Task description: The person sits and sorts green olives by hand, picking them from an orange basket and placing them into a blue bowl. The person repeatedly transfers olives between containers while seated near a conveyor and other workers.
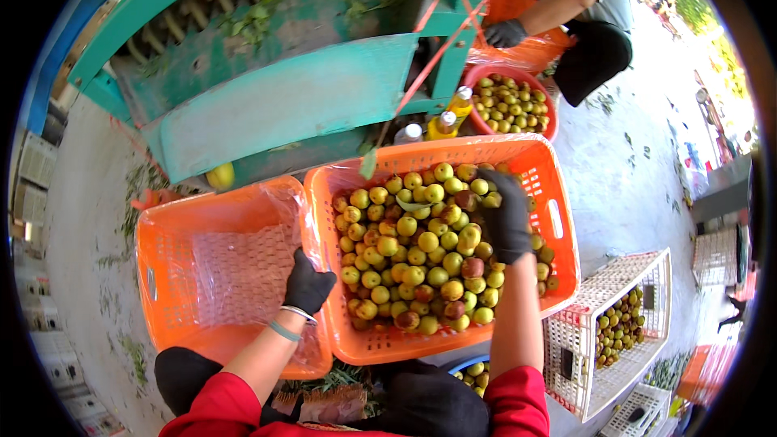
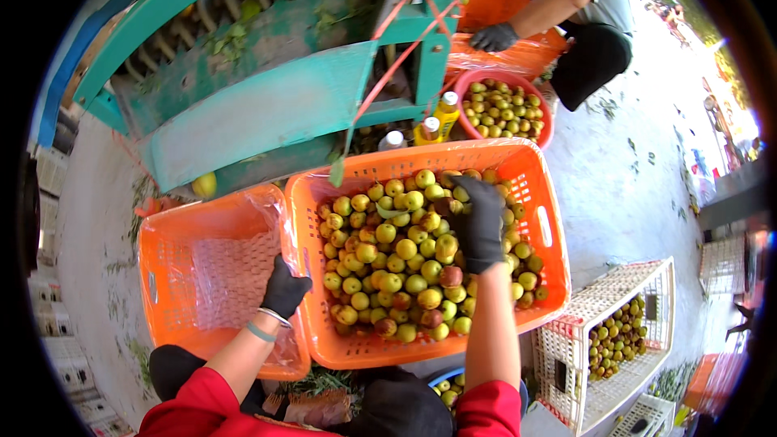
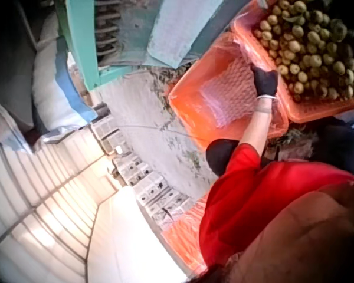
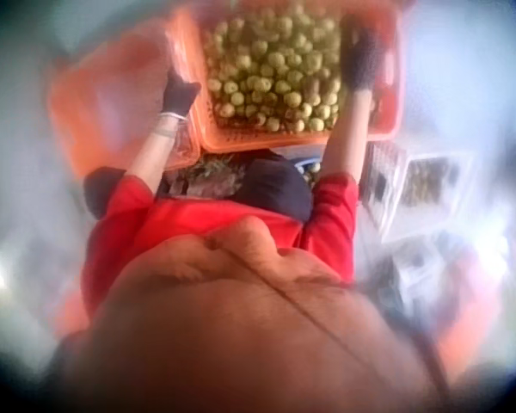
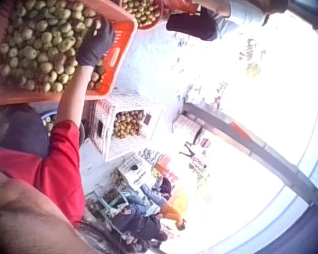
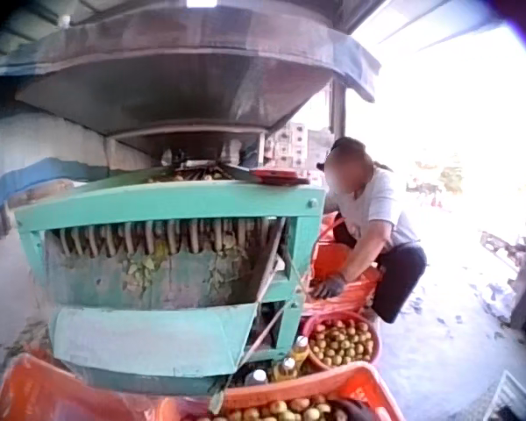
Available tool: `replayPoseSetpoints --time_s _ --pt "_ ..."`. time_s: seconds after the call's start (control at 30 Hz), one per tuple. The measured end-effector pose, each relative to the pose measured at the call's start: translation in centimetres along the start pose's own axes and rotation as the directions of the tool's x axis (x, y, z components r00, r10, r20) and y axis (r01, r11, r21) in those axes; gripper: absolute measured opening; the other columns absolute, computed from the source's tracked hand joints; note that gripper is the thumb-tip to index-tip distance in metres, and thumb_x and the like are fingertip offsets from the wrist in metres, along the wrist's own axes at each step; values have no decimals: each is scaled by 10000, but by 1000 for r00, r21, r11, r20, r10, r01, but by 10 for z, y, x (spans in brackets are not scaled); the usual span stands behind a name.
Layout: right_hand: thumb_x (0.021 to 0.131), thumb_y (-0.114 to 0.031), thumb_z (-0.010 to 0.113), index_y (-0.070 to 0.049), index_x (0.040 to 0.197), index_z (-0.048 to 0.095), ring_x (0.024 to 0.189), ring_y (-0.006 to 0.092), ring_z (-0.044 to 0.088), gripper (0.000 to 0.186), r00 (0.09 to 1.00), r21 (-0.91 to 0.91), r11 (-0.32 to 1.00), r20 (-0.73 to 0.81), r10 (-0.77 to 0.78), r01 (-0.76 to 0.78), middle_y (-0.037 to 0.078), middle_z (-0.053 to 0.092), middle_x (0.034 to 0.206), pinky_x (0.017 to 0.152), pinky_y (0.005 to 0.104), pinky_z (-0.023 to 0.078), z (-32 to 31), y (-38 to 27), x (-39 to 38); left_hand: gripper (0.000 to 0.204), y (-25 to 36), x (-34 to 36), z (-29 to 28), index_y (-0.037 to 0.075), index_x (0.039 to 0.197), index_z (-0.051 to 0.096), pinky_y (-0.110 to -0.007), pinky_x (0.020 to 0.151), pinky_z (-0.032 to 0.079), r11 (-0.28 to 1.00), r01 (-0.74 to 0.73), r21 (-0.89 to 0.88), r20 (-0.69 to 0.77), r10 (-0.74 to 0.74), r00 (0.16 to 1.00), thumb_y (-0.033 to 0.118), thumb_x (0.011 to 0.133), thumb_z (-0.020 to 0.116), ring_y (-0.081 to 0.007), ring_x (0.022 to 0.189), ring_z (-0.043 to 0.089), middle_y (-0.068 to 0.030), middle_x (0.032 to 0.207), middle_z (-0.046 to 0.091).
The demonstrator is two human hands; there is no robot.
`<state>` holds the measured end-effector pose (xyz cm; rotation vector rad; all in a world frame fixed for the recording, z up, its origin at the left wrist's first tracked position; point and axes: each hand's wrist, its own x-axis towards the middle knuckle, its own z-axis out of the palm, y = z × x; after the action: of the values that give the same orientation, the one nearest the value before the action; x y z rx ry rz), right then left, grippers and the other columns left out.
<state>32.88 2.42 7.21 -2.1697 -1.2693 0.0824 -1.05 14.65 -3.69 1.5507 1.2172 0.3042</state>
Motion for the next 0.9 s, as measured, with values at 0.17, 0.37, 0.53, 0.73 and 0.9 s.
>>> replayPoseSetpoints --time_s 0.17,0.37,0.53,0.73,0.9 --pt "679 -175 692 -173 853 707 979 310 558 174 997 -640 767 -19 -81 50 88 626 1036 878 402 434 81 -47 -16 897 1 4 -6 -87 1373 112 -396 770 482 995 -100 -29 259 104 960 222 720 643 -350 889 598 -254 1029 580" --pt "790 -110 665 -79 956 712 834 189 653 175 931 127 944 -170 323 -305 85 689 865 771 300 494 34 -34 -54 869 -13 21 -7 -114 1362 104 -418 806 476 950 -274 -149 130 294 947 213 765 644 -430 948 581 -313 1090 564" --pt "857 -144 619 1 1356 344 1099 259 523 588 183 519 732 -747 639 -441 189 415 1332 957 349 406 -122 15 -116 790 15 12 9 -24 1402 138 -433 847 465 935 -343 -92 -86 336 938 154 801 619 -429 1021 570 -317 1124 558" --pt "861 -60 604 6 1382 330 1132 232 505 593 556 -82 832 -779 290 -548 171 484 1276 927 331 421 -44 -75 -262 851 14 38 -16 -39 1399 138 -407 924 431 944 -329 -26 -72 326 942 257 795 659 -403 1123 527 -305 1230 512" --pt "812 -117 635 20 1280 445 1168 344 467 524 481 -183 539 -730 486 -822 208 507 1235 1007 421 353 19 -139 -454 988 58 20 -35 -19 1409 103 -430 898 448 846 -128 518 244 -3 970 320 721 725 -385 1143 510 -286 1295 457"
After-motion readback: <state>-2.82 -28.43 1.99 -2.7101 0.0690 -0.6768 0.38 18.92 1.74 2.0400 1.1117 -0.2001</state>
